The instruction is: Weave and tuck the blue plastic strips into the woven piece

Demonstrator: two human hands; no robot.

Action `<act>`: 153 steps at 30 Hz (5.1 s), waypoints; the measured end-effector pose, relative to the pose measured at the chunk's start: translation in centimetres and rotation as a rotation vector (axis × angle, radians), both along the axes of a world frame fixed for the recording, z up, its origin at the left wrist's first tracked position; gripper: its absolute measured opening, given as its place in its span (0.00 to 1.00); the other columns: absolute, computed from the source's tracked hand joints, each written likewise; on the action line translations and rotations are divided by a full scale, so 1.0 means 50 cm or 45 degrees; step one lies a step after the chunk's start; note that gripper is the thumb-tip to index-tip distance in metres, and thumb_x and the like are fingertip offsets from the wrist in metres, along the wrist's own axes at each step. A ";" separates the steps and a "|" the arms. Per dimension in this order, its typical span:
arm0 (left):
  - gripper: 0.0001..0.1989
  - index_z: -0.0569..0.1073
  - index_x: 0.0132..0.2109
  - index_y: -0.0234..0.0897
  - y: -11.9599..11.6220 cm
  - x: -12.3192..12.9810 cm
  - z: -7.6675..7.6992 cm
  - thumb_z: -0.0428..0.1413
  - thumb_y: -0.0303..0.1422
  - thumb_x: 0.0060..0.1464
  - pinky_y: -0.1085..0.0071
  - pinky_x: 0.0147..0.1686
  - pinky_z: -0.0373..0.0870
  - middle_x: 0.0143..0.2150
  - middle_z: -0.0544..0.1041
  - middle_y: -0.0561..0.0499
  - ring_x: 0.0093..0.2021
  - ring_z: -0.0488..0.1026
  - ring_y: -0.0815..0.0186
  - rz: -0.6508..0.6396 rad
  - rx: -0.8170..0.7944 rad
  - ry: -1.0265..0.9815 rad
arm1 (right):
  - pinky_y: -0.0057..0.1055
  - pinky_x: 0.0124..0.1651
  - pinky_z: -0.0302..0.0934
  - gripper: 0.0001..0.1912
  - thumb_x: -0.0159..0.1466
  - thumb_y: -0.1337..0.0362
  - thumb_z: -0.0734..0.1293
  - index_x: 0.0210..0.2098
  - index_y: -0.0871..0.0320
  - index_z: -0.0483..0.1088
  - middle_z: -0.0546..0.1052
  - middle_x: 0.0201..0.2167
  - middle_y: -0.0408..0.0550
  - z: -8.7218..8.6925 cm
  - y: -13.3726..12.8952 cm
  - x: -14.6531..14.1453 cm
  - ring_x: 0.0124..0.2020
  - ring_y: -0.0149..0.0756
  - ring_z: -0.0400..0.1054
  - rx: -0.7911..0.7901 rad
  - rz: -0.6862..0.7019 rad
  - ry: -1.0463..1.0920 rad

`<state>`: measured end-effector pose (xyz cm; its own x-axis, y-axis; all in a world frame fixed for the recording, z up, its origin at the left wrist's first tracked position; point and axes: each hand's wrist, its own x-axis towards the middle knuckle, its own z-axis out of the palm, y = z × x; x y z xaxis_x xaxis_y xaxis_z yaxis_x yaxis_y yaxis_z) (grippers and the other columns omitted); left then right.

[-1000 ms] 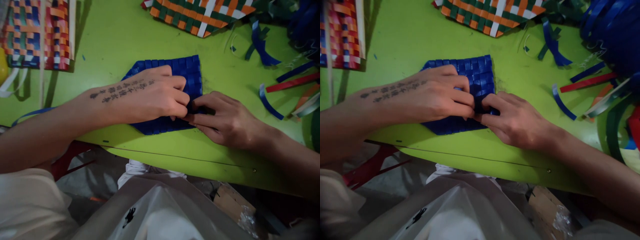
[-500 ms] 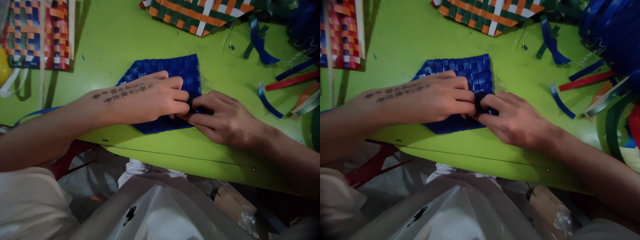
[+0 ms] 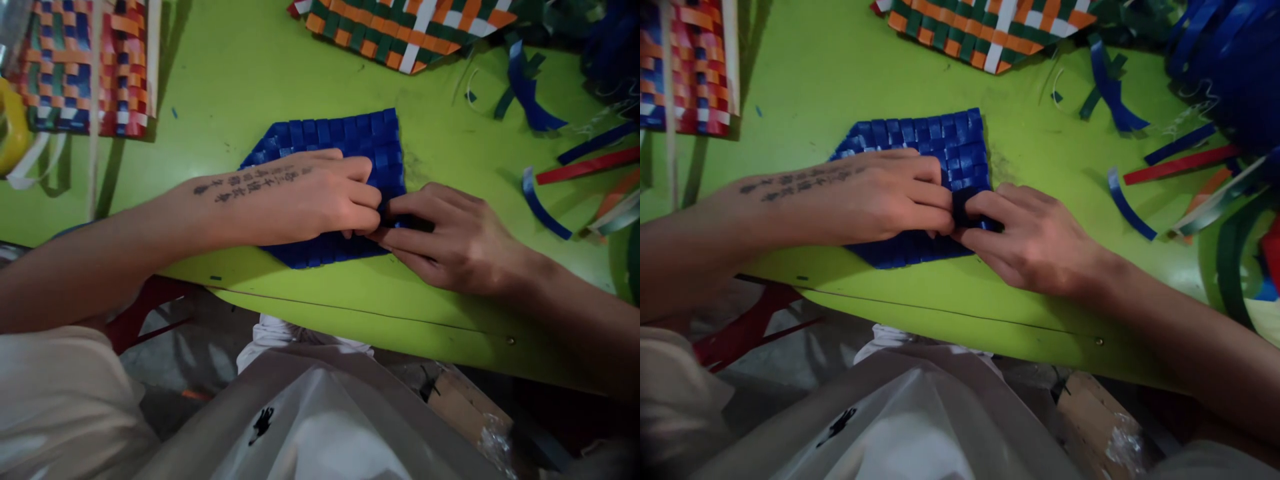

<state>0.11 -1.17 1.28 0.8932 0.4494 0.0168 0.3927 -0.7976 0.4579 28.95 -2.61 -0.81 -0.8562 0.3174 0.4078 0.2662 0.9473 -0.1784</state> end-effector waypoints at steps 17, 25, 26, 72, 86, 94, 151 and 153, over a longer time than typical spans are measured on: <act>0.18 0.81 0.50 0.43 -0.012 -0.010 -0.024 0.46 0.29 0.81 0.59 0.63 0.70 0.46 0.83 0.50 0.60 0.75 0.58 0.072 -0.043 -0.001 | 0.46 0.45 0.65 0.11 0.78 0.60 0.72 0.57 0.53 0.83 0.86 0.54 0.54 -0.001 -0.023 0.012 0.47 0.50 0.77 0.044 -0.027 -0.172; 0.17 0.80 0.46 0.41 -0.012 -0.009 -0.020 0.48 0.28 0.80 0.59 0.65 0.68 0.45 0.83 0.50 0.57 0.76 0.59 0.097 -0.082 -0.072 | 0.48 0.50 0.65 0.17 0.80 0.59 0.69 0.65 0.50 0.80 0.84 0.61 0.56 -0.013 -0.032 0.017 0.52 0.53 0.77 -0.009 -0.086 -0.180; 0.17 0.80 0.46 0.41 -0.011 -0.010 -0.021 0.48 0.28 0.80 0.58 0.65 0.68 0.45 0.83 0.50 0.57 0.76 0.59 0.096 -0.083 -0.064 | 0.48 0.50 0.65 0.16 0.80 0.59 0.69 0.65 0.51 0.80 0.84 0.60 0.56 -0.014 -0.032 0.016 0.52 0.52 0.77 0.010 -0.083 -0.169; 0.15 0.72 0.63 0.44 -0.001 -0.044 -0.047 0.60 0.40 0.76 0.63 0.54 0.73 0.49 0.82 0.47 0.52 0.82 0.55 0.211 -0.161 -0.151 | 0.46 0.52 0.66 0.21 0.80 0.55 0.69 0.69 0.50 0.79 0.85 0.58 0.57 -0.014 -0.032 0.005 0.52 0.51 0.77 -0.032 -0.107 -0.181; 0.10 0.77 0.57 0.44 -0.002 -0.037 -0.040 0.59 0.41 0.76 0.66 0.49 0.71 0.46 0.84 0.48 0.50 0.82 0.57 0.264 -0.239 -0.211 | 0.46 0.48 0.67 0.19 0.79 0.58 0.72 0.67 0.55 0.78 0.86 0.56 0.54 0.008 -0.027 0.007 0.47 0.48 0.76 0.147 -0.016 -0.242; 0.12 0.84 0.50 0.44 0.007 -0.035 -0.041 0.56 0.39 0.78 0.64 0.54 0.72 0.50 0.86 0.45 0.53 0.80 0.56 0.084 -0.120 -0.212 | 0.46 0.45 0.69 0.18 0.79 0.59 0.73 0.65 0.57 0.77 0.86 0.55 0.54 0.003 -0.021 0.004 0.45 0.48 0.75 0.146 0.009 -0.182; 0.16 0.76 0.53 0.47 -0.009 -0.021 -0.069 0.46 0.25 0.73 0.54 0.49 0.75 0.51 0.78 0.43 0.54 0.77 0.49 -0.021 0.208 -0.053 | 0.48 0.51 0.64 0.18 0.80 0.58 0.71 0.67 0.42 0.79 0.82 0.64 0.51 0.007 -0.041 0.020 0.53 0.52 0.76 -0.024 -0.169 -0.328; 0.15 0.77 0.54 0.48 -0.009 -0.023 -0.072 0.48 0.27 0.75 0.55 0.51 0.75 0.49 0.78 0.43 0.55 0.77 0.50 -0.013 0.195 -0.050 | 0.47 0.50 0.63 0.18 0.80 0.60 0.71 0.67 0.45 0.78 0.83 0.63 0.53 0.011 -0.046 0.017 0.52 0.51 0.76 0.027 -0.158 -0.336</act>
<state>-1.06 -1.59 -2.32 0.8951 0.4296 0.1195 0.3683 -0.8633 0.3452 29.81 -4.91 -0.24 -0.8885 0.4203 0.1839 0.4151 0.9072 -0.0681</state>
